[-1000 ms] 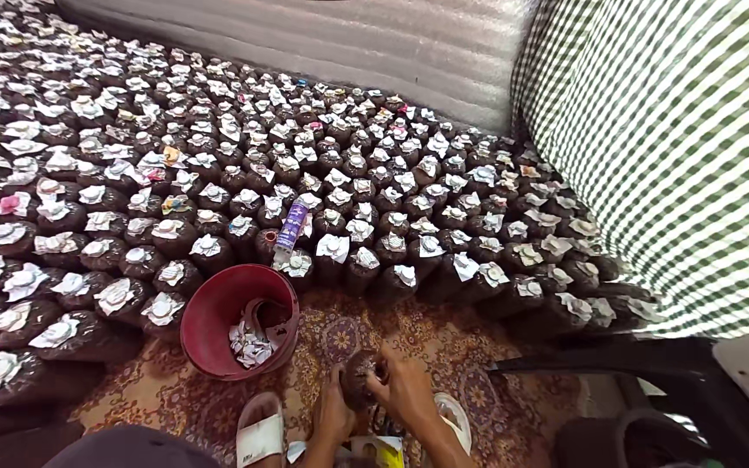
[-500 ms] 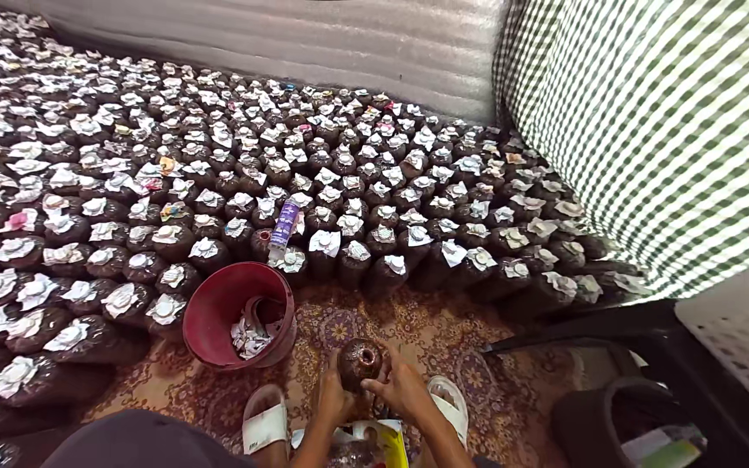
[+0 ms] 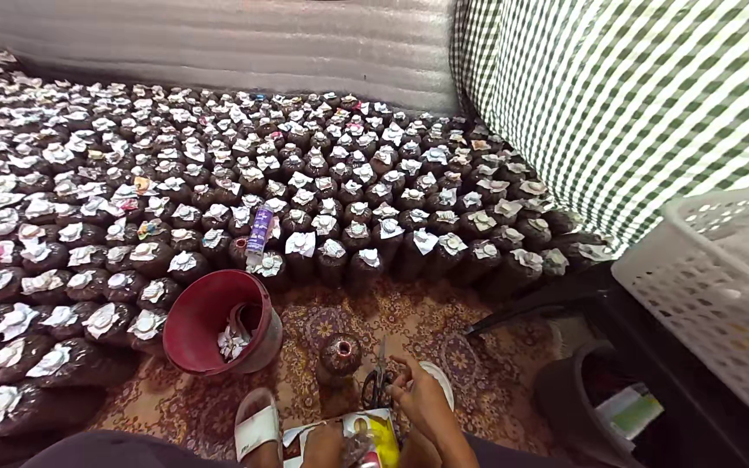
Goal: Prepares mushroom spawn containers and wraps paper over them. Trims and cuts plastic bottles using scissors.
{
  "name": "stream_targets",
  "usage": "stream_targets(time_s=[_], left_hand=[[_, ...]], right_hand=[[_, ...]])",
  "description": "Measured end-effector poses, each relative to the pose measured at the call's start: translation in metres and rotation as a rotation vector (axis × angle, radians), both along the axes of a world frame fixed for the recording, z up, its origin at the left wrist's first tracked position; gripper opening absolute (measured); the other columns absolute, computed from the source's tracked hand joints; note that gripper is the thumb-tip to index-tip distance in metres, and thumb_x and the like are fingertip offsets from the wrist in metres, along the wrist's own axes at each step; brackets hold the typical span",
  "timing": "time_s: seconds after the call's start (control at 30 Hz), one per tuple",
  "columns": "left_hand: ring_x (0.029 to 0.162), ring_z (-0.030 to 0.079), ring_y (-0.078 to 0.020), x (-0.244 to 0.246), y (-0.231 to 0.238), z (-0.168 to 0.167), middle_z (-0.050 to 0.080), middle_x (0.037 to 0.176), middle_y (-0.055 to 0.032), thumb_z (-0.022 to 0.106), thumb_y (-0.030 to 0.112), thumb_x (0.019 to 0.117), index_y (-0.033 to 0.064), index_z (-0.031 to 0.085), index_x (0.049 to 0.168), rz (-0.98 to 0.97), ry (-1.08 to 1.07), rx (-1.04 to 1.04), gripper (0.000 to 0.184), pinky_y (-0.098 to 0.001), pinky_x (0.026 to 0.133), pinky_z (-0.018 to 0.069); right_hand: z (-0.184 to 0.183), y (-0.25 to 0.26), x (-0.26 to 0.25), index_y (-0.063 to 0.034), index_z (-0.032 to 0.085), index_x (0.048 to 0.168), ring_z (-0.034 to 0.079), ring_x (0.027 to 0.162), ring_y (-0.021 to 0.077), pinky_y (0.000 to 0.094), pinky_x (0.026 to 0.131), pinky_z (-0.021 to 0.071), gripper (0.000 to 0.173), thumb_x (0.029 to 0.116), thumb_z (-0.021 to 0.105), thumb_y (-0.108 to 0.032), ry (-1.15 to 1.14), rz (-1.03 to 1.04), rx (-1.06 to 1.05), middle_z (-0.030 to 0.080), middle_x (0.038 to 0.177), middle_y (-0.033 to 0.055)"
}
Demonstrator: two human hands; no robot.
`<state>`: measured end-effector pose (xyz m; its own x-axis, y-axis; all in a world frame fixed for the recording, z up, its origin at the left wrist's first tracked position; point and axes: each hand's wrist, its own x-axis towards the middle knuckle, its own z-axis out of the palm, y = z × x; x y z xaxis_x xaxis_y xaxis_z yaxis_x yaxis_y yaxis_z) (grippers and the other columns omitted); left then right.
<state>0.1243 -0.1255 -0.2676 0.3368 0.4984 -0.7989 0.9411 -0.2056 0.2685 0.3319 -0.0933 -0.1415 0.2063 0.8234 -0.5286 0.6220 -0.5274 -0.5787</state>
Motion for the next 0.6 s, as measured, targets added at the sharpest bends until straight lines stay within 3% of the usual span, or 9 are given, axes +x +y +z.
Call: stream_targets(time_s=[0.13,0.23,0.3,0.33,0.4,0.47,0.53,0.6], left_hand=[[0.121,0.061,-0.0439,-0.01,0.024,0.018,0.066,0.128,-0.0237,0.068,0.015,0.0915,0.0017,0.067,0.126,0.006,-0.058,-0.037,0.037,-0.0643,0.098,0.0487],[0.112,0.064,-0.0436,-0.01,0.044,0.057,0.068,0.116,-0.0248,0.071,0.014,0.0873,0.0002,0.067,0.118,0.02,-0.194,-0.038,0.034,-0.0644,0.093,0.0498],[0.102,0.066,-0.0416,-0.009,0.057,0.091,0.068,0.106,-0.0242,0.073,0.011,0.0858,-0.0022,0.066,0.111,0.074,-0.37,-0.013,0.029,-0.0625,0.09,0.0508],[0.097,0.066,-0.0385,-0.009,0.062,0.104,0.068,0.101,-0.0224,0.073,0.01,0.0846,-0.0026,0.066,0.108,0.116,-0.49,0.0,0.027,-0.0596,0.088,0.0519],[0.091,0.067,-0.0276,-0.006,0.068,0.122,0.069,0.098,-0.0146,0.075,0.009,0.0822,0.0002,0.066,0.104,0.231,-0.734,-0.003,0.026,-0.0499,0.084,0.0556],[0.088,0.069,-0.0179,-0.003,0.073,0.132,0.07,0.097,-0.007,0.079,0.009,0.0808,0.0042,0.066,0.105,0.338,-0.925,-0.026,0.027,-0.0403,0.081,0.0587],[0.088,0.067,-0.0166,-0.005,0.079,0.138,0.069,0.099,-0.0065,0.079,0.008,0.0798,0.0037,0.065,0.108,0.399,-1.034,-0.012,0.032,-0.0372,0.08,0.058],[0.096,0.068,-0.0168,-0.01,0.09,0.143,0.069,0.107,-0.0071,0.079,0.009,0.0801,0.0029,0.064,0.115,0.473,-1.078,0.057,0.039,-0.0362,0.085,0.0584]], right_hand=[[-0.005,-0.007,0.018,-0.0148,0.054,0.146,0.071,0.097,0.0253,0.0477,0.091,0.0562,0.06,0.09,0.075,-0.018,0.023,-0.059,-0.045,0.073,0.107,0.0085],[-0.016,-0.018,0.04,-0.0117,0.052,0.147,0.07,0.1,0.0293,0.0503,0.089,0.0564,0.066,0.0845,0.073,-0.005,0.101,-0.101,-0.123,0.071,0.115,0.0143],[-0.011,-0.026,0.044,-0.0096,0.044,0.151,0.069,0.099,0.0297,0.0475,0.08,0.0579,0.077,0.0808,0.072,0.001,0.342,-0.074,-0.171,0.066,0.127,0.018],[-0.009,-0.03,0.042,-0.0082,0.041,0.152,0.069,0.102,0.0284,0.0456,0.081,0.0582,0.084,0.0759,0.076,-0.001,0.524,-0.047,-0.155,0.064,0.13,0.0178],[-0.009,-0.037,0.023,-0.004,0.044,0.144,0.069,0.108,0.0227,0.042,0.092,0.06,0.088,0.0674,0.086,-0.011,0.881,-0.026,-0.056,0.067,0.126,0.0123],[-0.005,-0.035,-0.006,0.0017,0.054,0.13,0.072,0.1,0.0235,0.0442,0.09,0.0613,0.071,0.0697,0.088,-0.011,1.148,-0.132,0.045,0.073,0.112,0.0132],[0.0,-0.029,-0.023,0.0022,0.055,0.124,0.074,0.091,0.024,0.0439,0.083,0.0631,0.057,0.0765,0.083,-0.009,1.193,-0.314,0.103,0.074,0.103,0.0137],[0.004,-0.021,-0.024,0.0045,0.053,0.125,0.074,0.09,0.0243,0.0428,0.082,0.0637,0.052,0.0797,0.078,-0.001,1.059,-0.42,0.164,0.073,0.102,0.0154]])
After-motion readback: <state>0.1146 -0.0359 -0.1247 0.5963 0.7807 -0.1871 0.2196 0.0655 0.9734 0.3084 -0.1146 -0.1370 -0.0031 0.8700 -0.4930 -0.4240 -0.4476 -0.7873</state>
